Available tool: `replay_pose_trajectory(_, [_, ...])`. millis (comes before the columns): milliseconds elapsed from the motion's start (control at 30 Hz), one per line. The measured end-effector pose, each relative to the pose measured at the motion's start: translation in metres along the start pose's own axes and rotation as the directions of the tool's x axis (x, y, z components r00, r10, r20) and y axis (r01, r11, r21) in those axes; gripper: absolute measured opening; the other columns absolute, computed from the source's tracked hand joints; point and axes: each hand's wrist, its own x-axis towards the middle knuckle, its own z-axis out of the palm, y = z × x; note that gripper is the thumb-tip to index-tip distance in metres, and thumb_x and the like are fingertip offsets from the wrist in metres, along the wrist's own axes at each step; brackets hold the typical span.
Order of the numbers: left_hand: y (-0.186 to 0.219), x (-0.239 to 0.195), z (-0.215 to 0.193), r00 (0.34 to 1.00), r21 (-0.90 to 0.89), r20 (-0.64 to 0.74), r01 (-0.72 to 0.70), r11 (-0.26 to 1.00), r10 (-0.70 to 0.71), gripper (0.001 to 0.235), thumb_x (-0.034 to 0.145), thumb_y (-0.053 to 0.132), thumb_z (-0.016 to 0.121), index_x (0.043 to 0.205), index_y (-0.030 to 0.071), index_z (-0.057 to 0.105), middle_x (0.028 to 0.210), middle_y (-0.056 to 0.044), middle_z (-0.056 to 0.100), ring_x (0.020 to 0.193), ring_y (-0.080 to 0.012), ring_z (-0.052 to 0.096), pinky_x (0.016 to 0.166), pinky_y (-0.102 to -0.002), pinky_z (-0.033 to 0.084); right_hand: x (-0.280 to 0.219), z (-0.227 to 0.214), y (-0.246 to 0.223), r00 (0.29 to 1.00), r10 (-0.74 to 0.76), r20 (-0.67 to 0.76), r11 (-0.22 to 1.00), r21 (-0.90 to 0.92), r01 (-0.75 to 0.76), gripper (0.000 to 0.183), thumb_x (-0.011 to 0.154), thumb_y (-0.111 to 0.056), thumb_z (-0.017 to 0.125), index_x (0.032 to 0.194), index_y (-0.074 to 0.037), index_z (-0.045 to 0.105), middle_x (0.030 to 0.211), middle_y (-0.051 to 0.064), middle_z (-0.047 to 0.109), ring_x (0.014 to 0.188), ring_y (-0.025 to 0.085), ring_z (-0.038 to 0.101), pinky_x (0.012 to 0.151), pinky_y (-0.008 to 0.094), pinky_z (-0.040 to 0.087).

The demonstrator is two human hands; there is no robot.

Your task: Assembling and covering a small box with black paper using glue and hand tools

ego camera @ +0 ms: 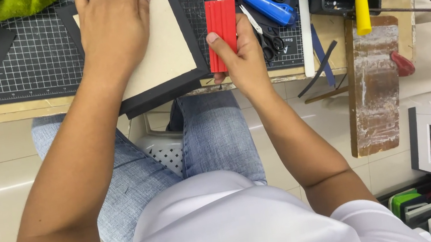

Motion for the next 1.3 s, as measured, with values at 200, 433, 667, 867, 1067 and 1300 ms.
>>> replay_pose_trajectory(200, [0.001, 0.000, 0.002, 1.000, -0.022, 0.004, 0.004, 1.000, -0.004, 0.026, 0.111, 0.022, 0.059, 0.132, 0.009, 0.066, 0.126, -0.013, 0.071, 0.109, -0.0400, 0.059, 0.099, -0.054, 0.032, -0.001, 0.002, -0.003, 1.000, 0.009, -0.004, 1.000, 0.011, -0.009, 0.031, 0.098, -0.025, 0.062, 0.121, -0.010, 0.047, 0.093, 0.006, 0.058, 0.051, 0.014, 0.062, 0.038, 0.025, 0.059])
replay_pose_trajectory(433, [0.001, -0.001, 0.004, 1.000, -0.026, 0.014, 0.013, 1.000, -0.012, 0.028, 0.112, 0.024, 0.057, 0.134, 0.008, 0.066, 0.128, -0.014, 0.069, 0.115, -0.0411, 0.058, 0.103, -0.056, 0.030, -0.005, 0.007, -0.010, 0.997, -0.065, -0.031, 0.978, -0.199, 0.057, 0.032, 0.099, -0.028, 0.058, 0.124, -0.011, 0.046, 0.087, 0.004, 0.057, 0.055, 0.012, 0.059, 0.039, 0.023, 0.059])
replay_pose_trajectory(667, [-0.001, -0.001, 0.004, 1.000, -0.038, 0.019, 0.019, 0.999, -0.018, 0.030, 0.110, 0.024, 0.059, 0.133, 0.008, 0.068, 0.129, -0.015, 0.068, 0.118, -0.0414, 0.055, 0.104, -0.057, 0.030, 0.033, 0.018, -0.006, 0.971, -0.238, -0.032, 0.941, -0.254, 0.222, 0.032, 0.101, -0.036, 0.055, 0.117, -0.011, 0.045, 0.085, 0.004, 0.057, 0.057, 0.014, 0.061, 0.041, 0.026, 0.055])
replay_pose_trajectory(867, [-0.004, -0.005, 0.014, 1.000, 0.000, 0.008, 0.017, 1.000, -0.017, 0.032, 0.113, 0.027, 0.056, 0.136, 0.008, 0.067, 0.116, -0.014, 0.071, 0.112, -0.0415, 0.060, 0.110, -0.058, 0.027, 0.150, 0.041, 0.024, 0.837, -0.526, -0.153, 0.807, -0.400, 0.434, 0.024, 0.094, -0.030, 0.058, 0.080, -0.014, 0.047, 0.064, 0.000, 0.052, 0.059, 0.016, 0.050, 0.060, 0.037, 0.044])
replay_pose_trajectory(1067, [-0.005, -0.004, 0.014, 0.998, -0.005, 0.046, 0.036, 0.999, -0.035, 0.036, 0.113, 0.029, 0.054, 0.139, 0.007, 0.065, 0.120, -0.015, 0.071, 0.114, -0.0404, 0.059, 0.111, -0.059, 0.026, 0.139, 0.035, 0.013, 0.915, -0.354, -0.194, 0.932, -0.154, 0.328, 0.021, 0.096, -0.026, 0.062, 0.102, -0.011, 0.049, 0.063, 0.004, 0.058, 0.047, 0.017, 0.058, 0.043, 0.032, 0.052])
replay_pose_trajectory(1300, [-0.001, -0.005, 0.015, 1.000, -0.014, 0.007, 0.022, 1.000, -0.022, 0.032, 0.112, 0.028, 0.056, 0.135, 0.009, 0.069, 0.122, -0.015, 0.072, 0.115, -0.0397, 0.059, 0.107, -0.055, 0.029, 0.080, 0.022, -0.005, 0.971, -0.220, -0.097, 0.974, 0.039, 0.225, 0.028, 0.100, -0.025, 0.062, 0.121, -0.013, 0.049, 0.085, 0.006, 0.063, 0.047, 0.015, 0.063, 0.034, 0.026, 0.055])
